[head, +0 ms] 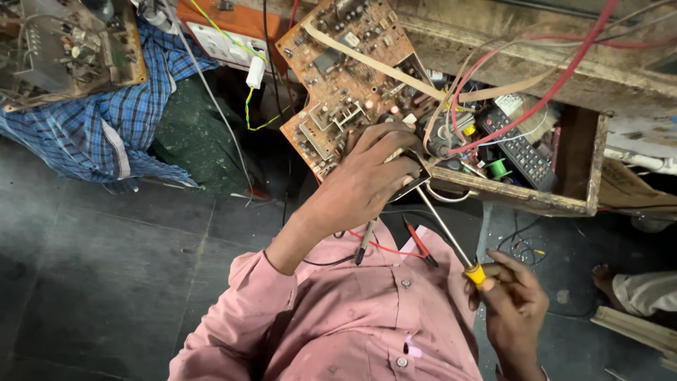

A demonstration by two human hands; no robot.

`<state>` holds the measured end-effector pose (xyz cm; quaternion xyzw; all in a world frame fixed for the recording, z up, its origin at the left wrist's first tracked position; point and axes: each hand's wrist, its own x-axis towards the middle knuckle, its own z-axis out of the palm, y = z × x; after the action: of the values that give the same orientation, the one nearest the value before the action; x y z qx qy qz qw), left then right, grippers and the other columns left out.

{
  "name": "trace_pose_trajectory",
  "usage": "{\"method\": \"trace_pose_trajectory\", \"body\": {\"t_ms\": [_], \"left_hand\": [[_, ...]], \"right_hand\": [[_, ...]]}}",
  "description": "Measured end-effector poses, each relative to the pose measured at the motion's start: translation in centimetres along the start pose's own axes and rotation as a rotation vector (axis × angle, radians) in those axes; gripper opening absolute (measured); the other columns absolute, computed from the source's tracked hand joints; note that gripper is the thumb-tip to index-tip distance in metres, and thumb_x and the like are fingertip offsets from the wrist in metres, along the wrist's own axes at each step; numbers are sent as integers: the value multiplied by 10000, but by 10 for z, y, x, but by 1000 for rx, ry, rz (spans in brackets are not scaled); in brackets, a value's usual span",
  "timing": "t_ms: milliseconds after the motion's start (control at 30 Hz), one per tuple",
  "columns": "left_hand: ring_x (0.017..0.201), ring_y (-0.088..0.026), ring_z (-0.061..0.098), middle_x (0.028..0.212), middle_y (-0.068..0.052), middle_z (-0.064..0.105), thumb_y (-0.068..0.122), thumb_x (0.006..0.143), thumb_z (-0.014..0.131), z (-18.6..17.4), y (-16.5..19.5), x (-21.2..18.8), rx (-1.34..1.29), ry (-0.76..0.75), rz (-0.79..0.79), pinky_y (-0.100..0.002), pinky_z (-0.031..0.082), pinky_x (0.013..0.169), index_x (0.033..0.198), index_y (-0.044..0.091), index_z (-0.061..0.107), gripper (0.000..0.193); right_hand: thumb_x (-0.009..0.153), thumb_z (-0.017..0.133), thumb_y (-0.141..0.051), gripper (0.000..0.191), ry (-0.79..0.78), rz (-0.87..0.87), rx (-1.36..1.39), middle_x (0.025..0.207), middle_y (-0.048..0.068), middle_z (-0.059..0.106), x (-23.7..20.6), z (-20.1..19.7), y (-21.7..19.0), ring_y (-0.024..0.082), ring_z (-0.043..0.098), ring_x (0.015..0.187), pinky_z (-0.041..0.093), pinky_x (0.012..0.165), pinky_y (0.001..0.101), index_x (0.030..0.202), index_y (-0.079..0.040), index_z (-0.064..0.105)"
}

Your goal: The person uses a multimeter to test points on a green circuit board, then uses a screwdriver to adjust a component on a brown board. They continue testing the green board with the multimeter probes.

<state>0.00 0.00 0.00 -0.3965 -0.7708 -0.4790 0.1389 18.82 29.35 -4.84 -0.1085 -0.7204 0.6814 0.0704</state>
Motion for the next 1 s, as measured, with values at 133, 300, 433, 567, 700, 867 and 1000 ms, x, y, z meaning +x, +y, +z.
{"method": "trace_pose_trajectory", "body": {"t_ms": [133,300,433,567,700,867,1000], "left_hand": [[1409,-353,448,1371,-86,544,88,921,689,-1,12,0,-8,6,-11,-476,409,1154,1131,91,656,212],[1409,-344,444,1377,-81,541,75,926,686,-4,19,-4,3,-3,-6,-481,390,1171,1147,100,652,226],[1420,-338,438,1391,-78,540,82,935,685,-5,19,-6,-7,5,-2,-482,364,1193,1144,102,647,213],[1448,-331,425,1410,-79,526,92,952,678,-4,13,-10,-24,6,14,-473,365,1227,1168,94,634,221],[1430,-313,434,1393,-65,542,115,946,697,-7,16,-15,24,19,4,-475,359,1189,1150,109,648,210],[1429,-306,434,1389,-66,543,124,959,698,-12,21,-17,28,19,0,-470,363,1188,1154,112,652,201],[1426,-302,438,1382,-62,551,134,946,696,-17,24,-20,35,19,-10,-465,362,1179,1141,112,659,200]], "right_hand": [[849,653,57,564,-50,-65,-26,1108,211,624,-5,-2,-11,213,641,824,531,637,308,1387,121,494],[907,539,-7,443,-36,168,168,957,246,706,-7,-11,-11,246,688,725,513,515,303,1329,116,591],[915,611,40,445,1,-6,-27,1077,225,668,-16,-9,-6,227,645,849,504,683,314,1348,131,574],[916,632,9,407,-6,-32,87,1128,163,658,-17,-8,-7,198,662,913,523,678,310,1308,95,562],[971,573,-64,315,31,199,192,986,221,676,-16,-2,-11,241,669,755,504,536,323,1238,99,612],[990,627,-24,295,27,-51,-10,1013,195,648,-31,9,-19,198,624,788,498,672,314,1249,106,574],[914,598,-25,344,42,35,76,1063,155,675,-30,14,-29,203,675,823,517,584,307,1246,68,598]]}}
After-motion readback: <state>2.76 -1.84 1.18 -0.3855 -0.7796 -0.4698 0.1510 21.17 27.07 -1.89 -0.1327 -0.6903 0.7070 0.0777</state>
